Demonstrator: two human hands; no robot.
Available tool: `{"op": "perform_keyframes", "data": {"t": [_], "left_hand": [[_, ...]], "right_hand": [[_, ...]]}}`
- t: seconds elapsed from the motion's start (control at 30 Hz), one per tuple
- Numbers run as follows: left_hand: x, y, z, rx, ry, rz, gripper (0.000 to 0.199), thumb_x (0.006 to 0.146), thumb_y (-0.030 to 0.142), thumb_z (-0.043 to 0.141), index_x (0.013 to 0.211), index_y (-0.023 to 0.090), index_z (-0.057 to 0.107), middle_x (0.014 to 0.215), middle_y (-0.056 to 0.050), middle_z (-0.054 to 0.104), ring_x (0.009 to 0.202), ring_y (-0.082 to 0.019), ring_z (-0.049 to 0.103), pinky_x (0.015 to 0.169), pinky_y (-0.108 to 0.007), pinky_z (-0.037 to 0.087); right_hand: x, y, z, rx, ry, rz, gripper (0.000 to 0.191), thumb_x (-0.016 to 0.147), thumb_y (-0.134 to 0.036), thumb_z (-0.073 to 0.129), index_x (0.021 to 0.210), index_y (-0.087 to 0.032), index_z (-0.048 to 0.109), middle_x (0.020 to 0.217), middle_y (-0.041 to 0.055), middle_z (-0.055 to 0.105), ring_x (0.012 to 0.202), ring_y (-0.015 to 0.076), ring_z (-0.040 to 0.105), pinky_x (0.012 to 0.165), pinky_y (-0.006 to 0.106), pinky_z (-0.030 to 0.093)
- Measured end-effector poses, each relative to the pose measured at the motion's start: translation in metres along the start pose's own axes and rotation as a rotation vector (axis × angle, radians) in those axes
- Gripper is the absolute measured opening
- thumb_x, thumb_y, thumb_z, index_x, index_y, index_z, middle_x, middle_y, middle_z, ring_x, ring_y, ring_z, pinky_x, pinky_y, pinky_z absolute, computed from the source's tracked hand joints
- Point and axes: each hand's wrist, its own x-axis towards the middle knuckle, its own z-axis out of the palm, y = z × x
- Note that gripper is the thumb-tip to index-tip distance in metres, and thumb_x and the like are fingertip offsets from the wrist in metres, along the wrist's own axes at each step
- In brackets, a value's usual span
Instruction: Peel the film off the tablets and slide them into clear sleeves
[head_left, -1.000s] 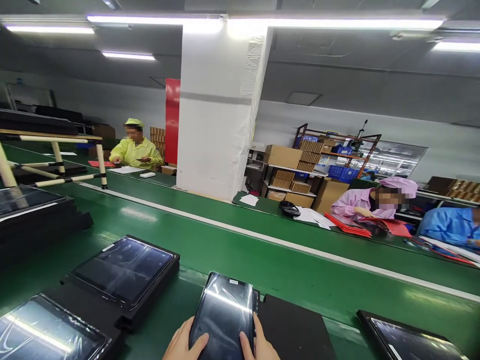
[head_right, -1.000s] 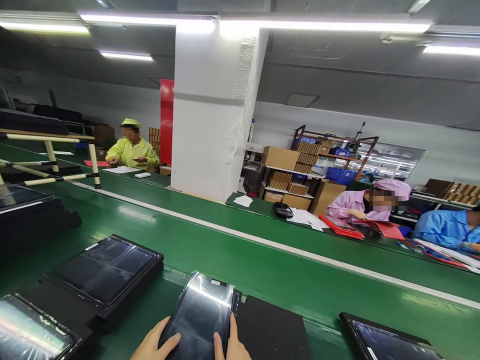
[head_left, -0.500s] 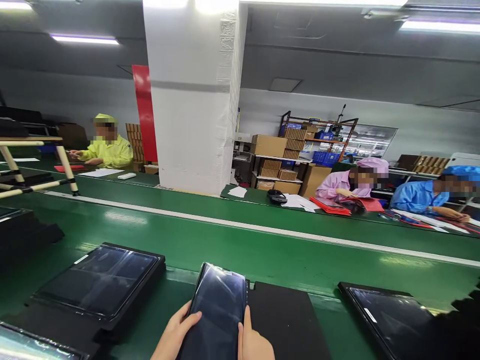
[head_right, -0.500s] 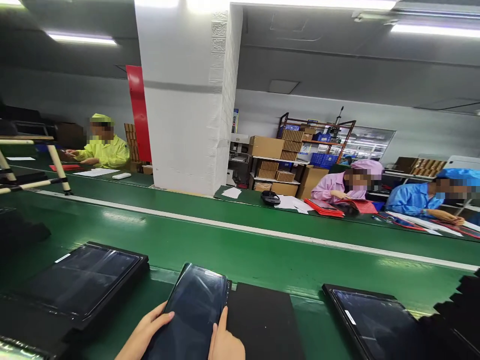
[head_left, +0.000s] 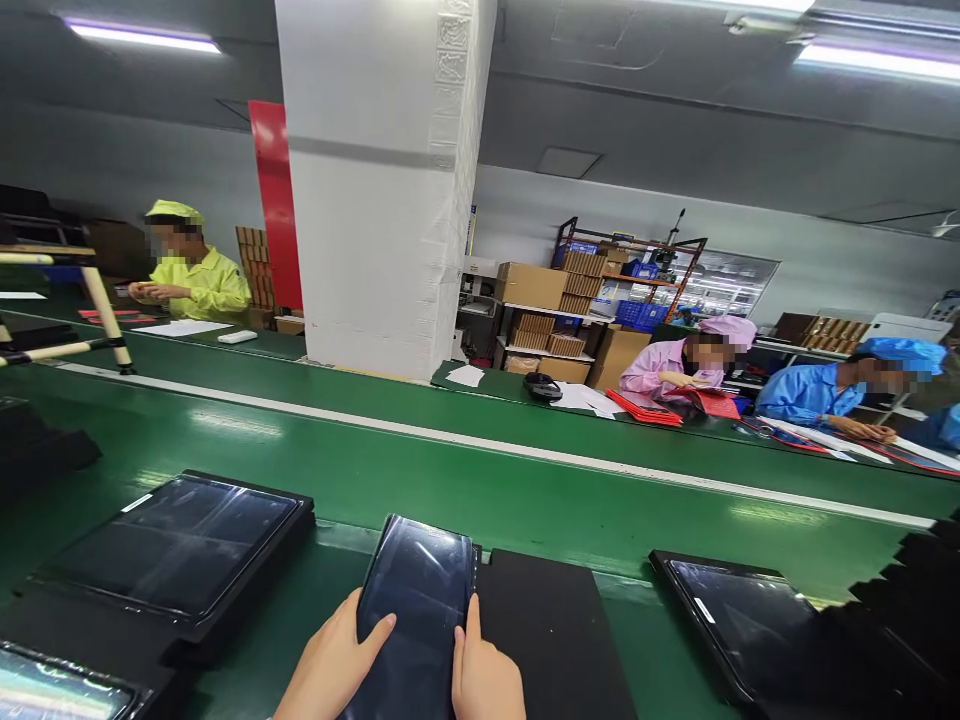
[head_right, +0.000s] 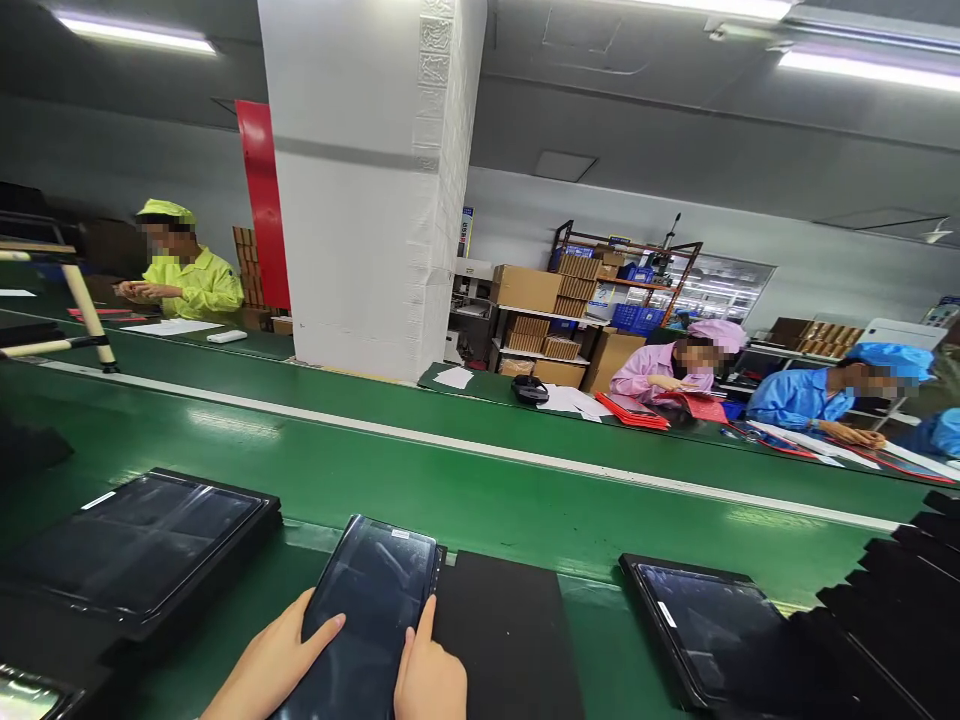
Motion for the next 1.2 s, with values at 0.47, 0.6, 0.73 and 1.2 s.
{"op": "perform_keyframes", "data": {"t": [0.47, 0.6, 0.73, 1.2], "left_hand": [[0.011, 0.030, -0.007, -0.957, -0.352, -0.316, 0.034, 0.066, 0.037, 0.082, 0.086, 0.014, 0.067, 0.081, -0.010, 0.076, 0.073, -0.024, 0.074, 0.068, -0.031, 0.057], [0.010, 0.029, 0.001, -1.000, -0.450, -0.244, 0.039, 0.067, 0.037, 0.083, 0.094, 0.013, 0.068, 0.079, -0.009, 0.076, 0.071, -0.024, 0.074, 0.067, -0.032, 0.057], [0.002, 0.030, -0.004, -1.036, -0.422, -0.133, 0.050, 0.068, 0.046, 0.083, 0.103, 0.013, 0.068, 0.090, -0.009, 0.077, 0.081, -0.025, 0.074, 0.071, -0.032, 0.056], [0.059, 0.088, 0.047, -1.120, -0.302, -0.148, 0.056, 0.094, 0.059, 0.048, 0.107, 0.009, 0.071, 0.106, -0.016, 0.076, 0.105, -0.027, 0.070, 0.096, -0.035, 0.052]], "right_hand": [[0.010, 0.014, 0.007, 0.190, -0.035, 0.079, 0.053, 0.098, -0.027, 0.030, 0.140, -0.005, 0.054, 0.088, 0.0204, 0.077, 0.081, 0.0328, 0.076, 0.074, 0.041, 0.057], [0.023, 0.021, -0.008, 0.485, 0.047, 0.144, 0.051, 0.093, -0.036, 0.042, 0.130, -0.007, 0.062, 0.106, 0.0187, 0.074, 0.100, 0.0308, 0.071, 0.093, 0.041, 0.051], [0.034, 0.021, -0.035, 0.717, 0.040, 0.103, 0.061, 0.091, -0.056, 0.039, 0.117, -0.009, 0.069, 0.094, 0.0136, 0.075, 0.084, 0.0259, 0.072, 0.078, 0.035, 0.057], [0.022, -0.073, -0.129, 0.791, 0.203, -0.171, 0.045, 0.090, -0.035, 0.052, 0.132, -0.019, 0.057, 0.131, 0.0111, 0.064, 0.122, 0.0286, 0.059, 0.104, 0.043, 0.046]]}}
